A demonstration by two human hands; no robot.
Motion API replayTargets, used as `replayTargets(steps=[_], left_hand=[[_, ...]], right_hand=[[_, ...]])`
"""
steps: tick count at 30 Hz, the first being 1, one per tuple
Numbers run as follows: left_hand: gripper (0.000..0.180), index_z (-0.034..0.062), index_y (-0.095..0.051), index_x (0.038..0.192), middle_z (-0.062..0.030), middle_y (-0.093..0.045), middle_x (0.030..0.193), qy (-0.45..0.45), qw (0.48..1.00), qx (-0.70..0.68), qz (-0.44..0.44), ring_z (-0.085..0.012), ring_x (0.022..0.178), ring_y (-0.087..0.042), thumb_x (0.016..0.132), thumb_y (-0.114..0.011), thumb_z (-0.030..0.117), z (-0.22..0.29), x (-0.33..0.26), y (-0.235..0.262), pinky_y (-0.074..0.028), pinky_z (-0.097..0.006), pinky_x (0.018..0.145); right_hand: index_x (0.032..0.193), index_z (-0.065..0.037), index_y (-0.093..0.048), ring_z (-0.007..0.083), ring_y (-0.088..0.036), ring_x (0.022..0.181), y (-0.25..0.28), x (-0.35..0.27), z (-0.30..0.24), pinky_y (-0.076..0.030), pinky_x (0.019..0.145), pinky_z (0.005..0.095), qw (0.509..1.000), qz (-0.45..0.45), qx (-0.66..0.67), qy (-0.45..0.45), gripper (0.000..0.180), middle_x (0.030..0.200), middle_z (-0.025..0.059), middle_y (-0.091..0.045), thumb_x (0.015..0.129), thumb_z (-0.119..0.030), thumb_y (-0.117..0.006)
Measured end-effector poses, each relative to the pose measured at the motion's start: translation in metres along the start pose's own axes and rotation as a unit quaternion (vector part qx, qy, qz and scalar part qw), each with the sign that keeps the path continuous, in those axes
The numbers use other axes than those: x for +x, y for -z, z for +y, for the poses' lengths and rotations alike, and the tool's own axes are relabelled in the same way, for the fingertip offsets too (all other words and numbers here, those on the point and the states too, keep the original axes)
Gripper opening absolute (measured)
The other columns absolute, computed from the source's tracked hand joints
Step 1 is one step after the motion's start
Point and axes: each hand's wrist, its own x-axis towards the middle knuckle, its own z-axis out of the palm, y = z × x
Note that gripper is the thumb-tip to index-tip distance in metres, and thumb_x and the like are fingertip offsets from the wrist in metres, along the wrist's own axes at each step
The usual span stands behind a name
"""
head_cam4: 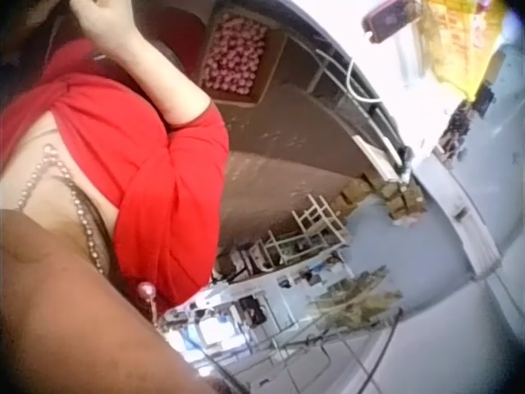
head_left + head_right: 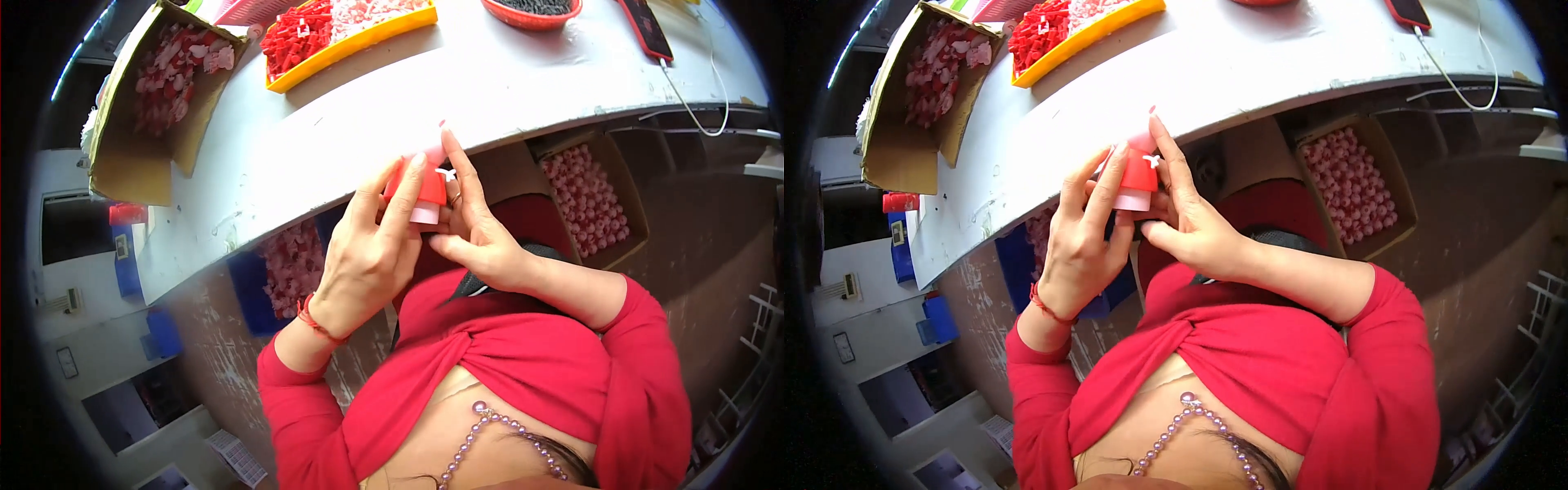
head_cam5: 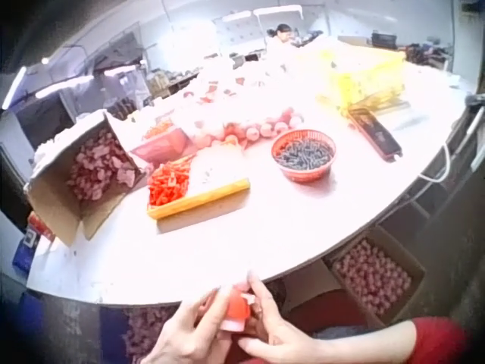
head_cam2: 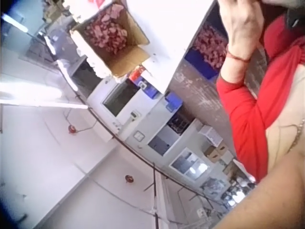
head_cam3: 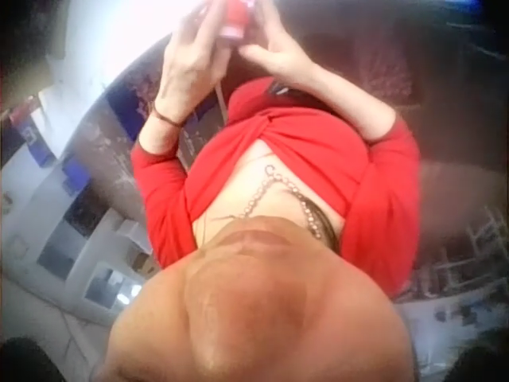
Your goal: The person assembles toy figures by inserting small plastic components into internal frames, attaching toy heads, and snapping the outer body casings together by hand.
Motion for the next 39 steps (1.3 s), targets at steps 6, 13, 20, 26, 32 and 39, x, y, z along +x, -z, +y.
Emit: replayTargets(steps=[6, 13, 20, 26, 32, 39], left_hand=[[0.029, -0.011, -0.061, 0.101, -0.0196, -0.06, 0.107, -0.173, 0.969, 0.166, 0.056, -0.0307, 0.101, -0.06, 0.072, -0.058, -0.009, 0.005, -0.007, -0.022, -0.056, -0.033, 0.074], [0.043, -0.0035, -0.059, 0.114, -0.0195, -0.056, 0.118, -0.141, 0.967, 0.214, 0.0, -0.0204, 0.076, -0.063, 0.071, -0.063, -0.002, 0.017, -0.002, -0.017, -0.052, -0.028, 0.063], [0.044, -0.0068, -0.059, 0.113, -0.0205, -0.059, 0.116, -0.232, 0.934, 0.271, -0.015, -0.0145, 0.061, -0.057, 0.07, -0.061, 0.001, 0.005, 0.01, -0.013, -0.049, -0.023, 0.057], [0.043, -0.0071, -0.061, 0.11, -0.0224, -0.062, 0.11, -0.265, 0.935, 0.235, -0.011, -0.0141, 0.06, -0.058, 0.067, -0.061, -0.001, 0.017, 0.013, 0.014, -0.048, -0.023, 0.053], [0.036, -0.0033, -0.059, 0.115, -0.0219, -0.062, 0.109, -0.186, 0.977, 0.081, 0.06, -0.0322, 0.093, -0.066, 0.08, -0.054, -0.011, 0.018, 0.023, 0.057, -0.056, -0.033, 0.072], [0.03, -0.0018, -0.062, 0.112, -0.0179, -0.063, 0.11, -0.022, 0.974, -0.097, 0.203, -0.0228, 0.096, -0.065, 0.084, -0.054, -0.009, -0.012, 0.034, 0.062, -0.054, -0.031, 0.078]], right_hand=[[0.145, -0.008, -0.014, 0.0186, -0.048, 0.112, 0.0, -0.008, 0.023, -0.041, 0.094, 0.0309, 0.965, 0.173, -0.191, 0.051, 0.068, 0.126, 0.0139, -0.043, 0.087, 0.003, -0.048], [0.137, 0.0, -0.026, 0.0276, -0.051, 0.115, 0.009, -0.013, 0.03, -0.041, 0.094, 0.0344, 0.96, 0.142, -0.241, -0.02, 0.046, 0.123, 0.0216, -0.049, 0.093, -0.005, -0.037], [0.135, 0.004, -0.033, 0.0242, -0.042, 0.126, 0.019, -0.004, 0.024, -0.035, 0.106, 0.0336, 0.972, 0.088, -0.217, -0.007, 0.039, 0.134, 0.0176, -0.042, 0.1, -0.013, -0.033], [0.139, 0.003, -0.024, 0.0244, -0.043, 0.124, 0.007, -0.014, 0.005, -0.036, 0.105, 0.0321, 0.968, 0.022, -0.25, -0.003, 0.044, 0.134, 0.0178, -0.041, 0.099, -0.013, -0.033], [0.133, -0.01, -0.026, 0.0122, -0.045, 0.059, 0.015, -0.018, -0.006, -0.042, 0.055, 0.0248, 0.992, 0.008, -0.072, -0.099, 0.038, 0.079, 0.0066, -0.046, 0.096, -0.007, -0.032], [0.128, -0.003, -0.027, 0.0138, -0.043, 0.064, 0.012, -0.015, -0.007, -0.046, 0.056, 0.0312, 0.994, 0.041, 0.049, -0.087, 0.037, 0.081, 0.0095, -0.046, 0.092, -0.002, -0.031]])
